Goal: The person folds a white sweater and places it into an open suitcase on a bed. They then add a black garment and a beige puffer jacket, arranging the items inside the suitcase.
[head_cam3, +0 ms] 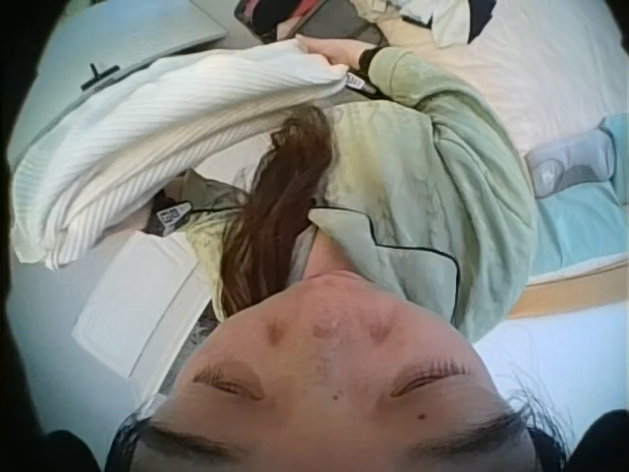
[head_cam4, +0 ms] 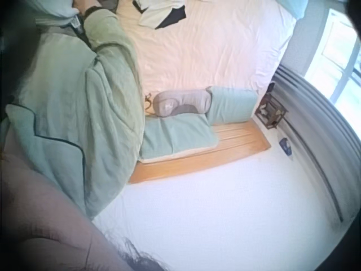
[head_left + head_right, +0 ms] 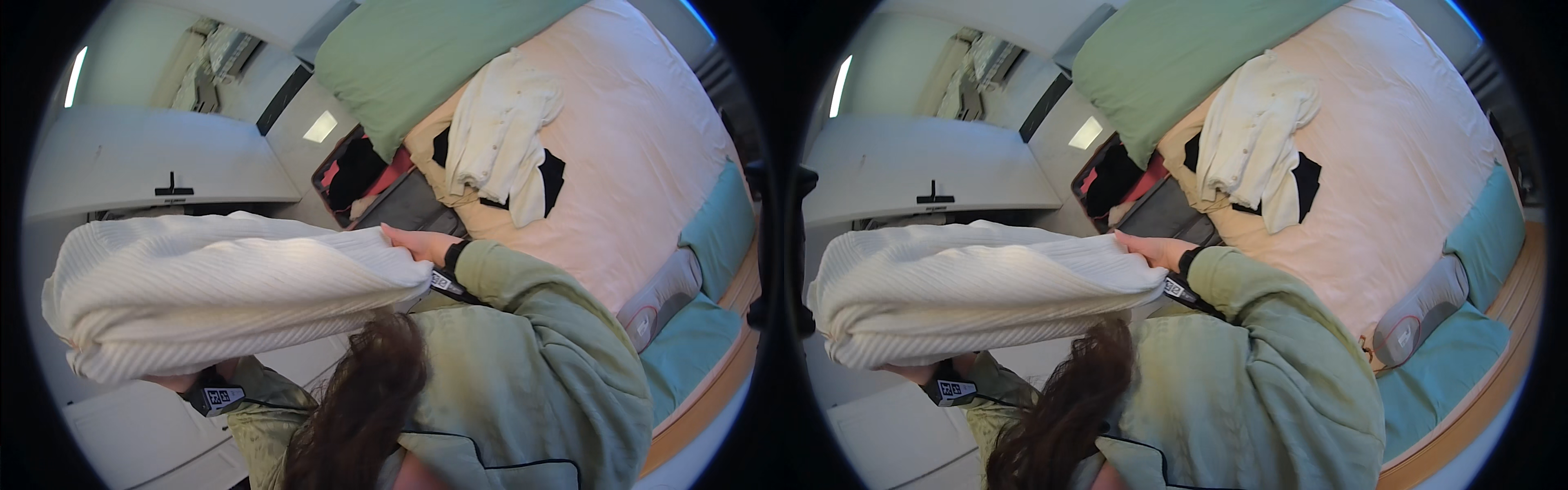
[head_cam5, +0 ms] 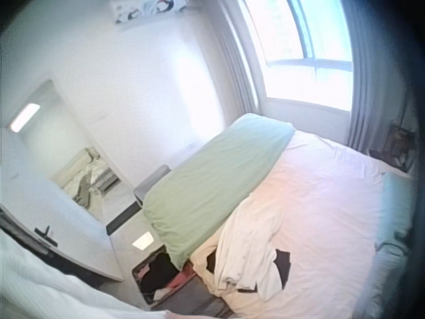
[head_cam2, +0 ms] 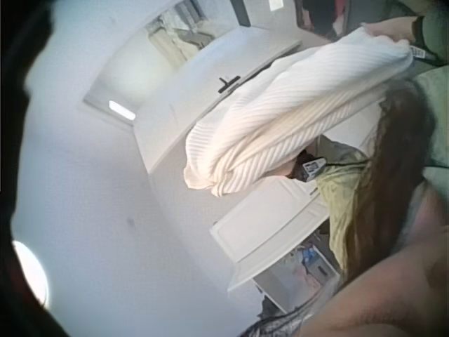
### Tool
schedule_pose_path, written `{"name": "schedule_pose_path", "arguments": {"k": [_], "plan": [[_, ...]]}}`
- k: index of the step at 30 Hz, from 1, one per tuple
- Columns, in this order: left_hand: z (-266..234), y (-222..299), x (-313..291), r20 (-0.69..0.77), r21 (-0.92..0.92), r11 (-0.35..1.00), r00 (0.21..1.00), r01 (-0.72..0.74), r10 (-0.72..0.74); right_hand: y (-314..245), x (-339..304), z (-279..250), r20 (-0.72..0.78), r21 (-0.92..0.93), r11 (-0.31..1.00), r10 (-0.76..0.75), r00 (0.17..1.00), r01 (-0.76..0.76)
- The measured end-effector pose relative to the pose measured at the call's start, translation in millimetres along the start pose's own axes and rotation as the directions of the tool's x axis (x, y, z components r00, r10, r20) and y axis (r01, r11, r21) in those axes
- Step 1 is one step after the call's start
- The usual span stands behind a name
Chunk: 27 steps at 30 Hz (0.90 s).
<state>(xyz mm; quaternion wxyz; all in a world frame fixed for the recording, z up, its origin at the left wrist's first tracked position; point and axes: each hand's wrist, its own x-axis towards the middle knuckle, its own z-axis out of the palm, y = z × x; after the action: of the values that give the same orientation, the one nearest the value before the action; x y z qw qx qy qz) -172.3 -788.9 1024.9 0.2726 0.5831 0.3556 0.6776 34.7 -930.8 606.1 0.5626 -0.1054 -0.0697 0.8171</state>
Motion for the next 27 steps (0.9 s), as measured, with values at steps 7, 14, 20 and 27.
{"name": "schedule_pose_path", "arguments": {"k": [7,14,20,27], "plan": [[-25,11,25,-0.091,0.038,0.997,0.994,0.061,-0.058,-49,-59,27,0.149,-0.004,0.993,-0.118,0.982,0.120],[-34,9,14,-0.134,0.055,0.988,0.981,0.146,-0.137,-85,-95,66,0.212,0.139,0.952,-0.298,0.931,0.273],[-38,9,7,-0.125,0.063,0.989,0.985,0.131,-0.122,-86,-114,105,0.224,0.074,0.959,-0.284,0.932,0.274],[-41,11,4,-0.104,0.082,0.993,0.991,0.088,-0.079,-83,-125,126,0.173,0.053,0.969,-0.248,0.953,0.243]]}}
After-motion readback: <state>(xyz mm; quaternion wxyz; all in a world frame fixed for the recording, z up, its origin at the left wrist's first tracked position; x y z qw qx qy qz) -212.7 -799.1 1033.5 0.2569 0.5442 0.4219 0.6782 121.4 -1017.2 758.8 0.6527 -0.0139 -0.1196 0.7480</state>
